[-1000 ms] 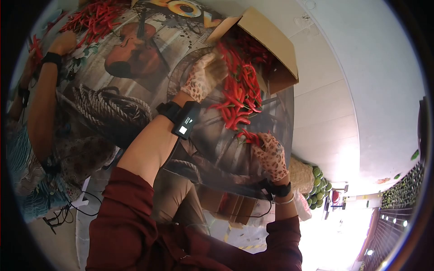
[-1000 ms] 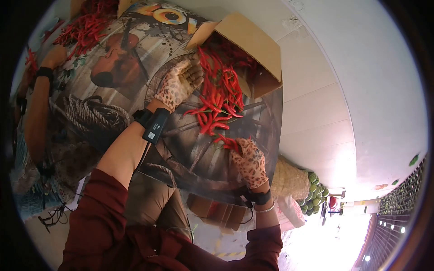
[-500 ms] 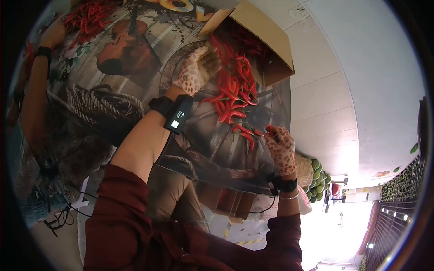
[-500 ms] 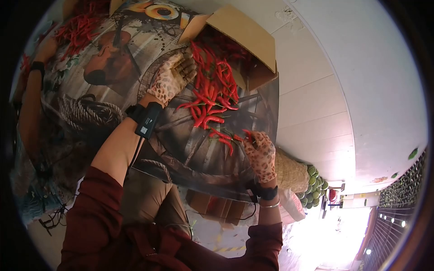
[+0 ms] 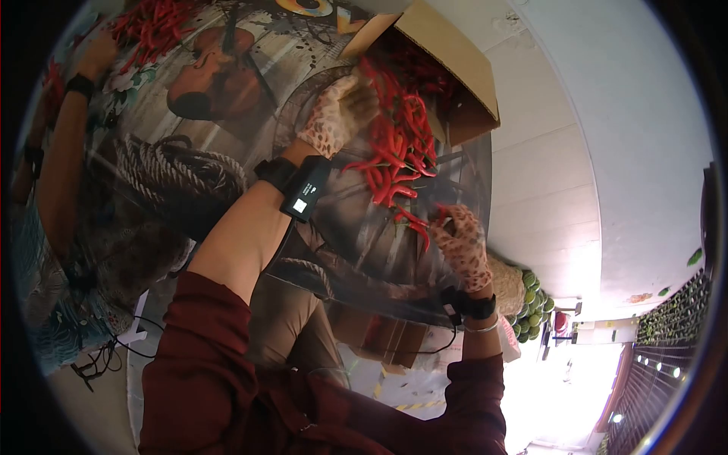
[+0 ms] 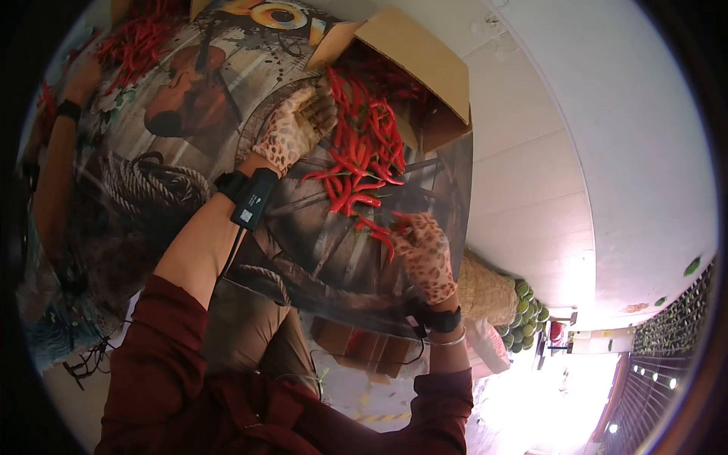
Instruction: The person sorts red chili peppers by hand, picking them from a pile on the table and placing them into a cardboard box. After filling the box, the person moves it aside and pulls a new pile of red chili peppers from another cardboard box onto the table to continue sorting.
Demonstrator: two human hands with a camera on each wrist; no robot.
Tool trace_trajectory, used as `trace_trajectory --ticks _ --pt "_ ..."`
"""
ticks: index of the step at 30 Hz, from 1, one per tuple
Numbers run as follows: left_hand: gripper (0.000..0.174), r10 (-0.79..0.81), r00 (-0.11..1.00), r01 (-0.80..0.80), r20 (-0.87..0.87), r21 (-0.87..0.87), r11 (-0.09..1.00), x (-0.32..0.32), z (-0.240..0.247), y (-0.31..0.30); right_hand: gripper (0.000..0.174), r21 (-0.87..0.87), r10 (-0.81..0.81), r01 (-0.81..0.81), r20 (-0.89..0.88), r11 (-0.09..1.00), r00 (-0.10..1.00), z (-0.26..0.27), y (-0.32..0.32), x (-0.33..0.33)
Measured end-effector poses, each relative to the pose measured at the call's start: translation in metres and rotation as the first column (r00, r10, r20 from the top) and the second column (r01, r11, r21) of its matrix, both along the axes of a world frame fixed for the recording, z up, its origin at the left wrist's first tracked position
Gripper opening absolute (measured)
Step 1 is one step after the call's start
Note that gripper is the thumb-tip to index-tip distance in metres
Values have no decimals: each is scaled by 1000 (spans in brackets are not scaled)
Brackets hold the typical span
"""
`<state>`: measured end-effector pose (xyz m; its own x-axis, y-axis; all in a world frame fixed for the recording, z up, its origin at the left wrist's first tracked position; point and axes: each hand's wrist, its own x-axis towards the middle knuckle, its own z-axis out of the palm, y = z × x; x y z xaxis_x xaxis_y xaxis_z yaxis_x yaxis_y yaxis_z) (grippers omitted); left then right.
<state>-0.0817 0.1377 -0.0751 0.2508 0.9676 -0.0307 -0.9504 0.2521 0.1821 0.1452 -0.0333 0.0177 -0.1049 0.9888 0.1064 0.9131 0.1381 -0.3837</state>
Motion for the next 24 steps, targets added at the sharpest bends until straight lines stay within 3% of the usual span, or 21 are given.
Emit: trace_trajectory --ticks 2,3,5,10,13,20,21,23,24 --pt "26 -13 1000 13 9 4 1000 1 0 1 25 20 159 -160 10 987 987 -3 -1 -9" --pt "26 -22 1000 22 10 26 999 1 -1 2 25 22 162 -162 11 987 987 -6 -1 -8" --pt "26 -21 1000 20 12 45 999 -1 -2 3 27 119 302 -329 202 937 932 -14 1 -6" --pt "25 -12 1000 12 5 -29 1000 -1 6 -3 28 60 208 -222 177 973 962 -7 -2 -11" --pt "24 -41 999 40 13 62 997 -1 -5 5 29 18 144 -149 166 989 976 3 1 -21" --pt "24 -20 1000 20 -8 0 1000 -1 3 -4 32 -96 -10 24 152 995 988 17 9 -39" --pt "24 -37 999 36 24 25 999 -1 0 -1 32 -94 -13 28 152 995 988 13 12 -36" --pt "25 -48 997 46 54 51 998 0 -4 2 34 103 231 -248 155 963 960 -1 26 -29" --pt "26 -39 999 36 31 77 996 0 -4 2 34 103 237 -254 155 962 959 -6 30 -29"
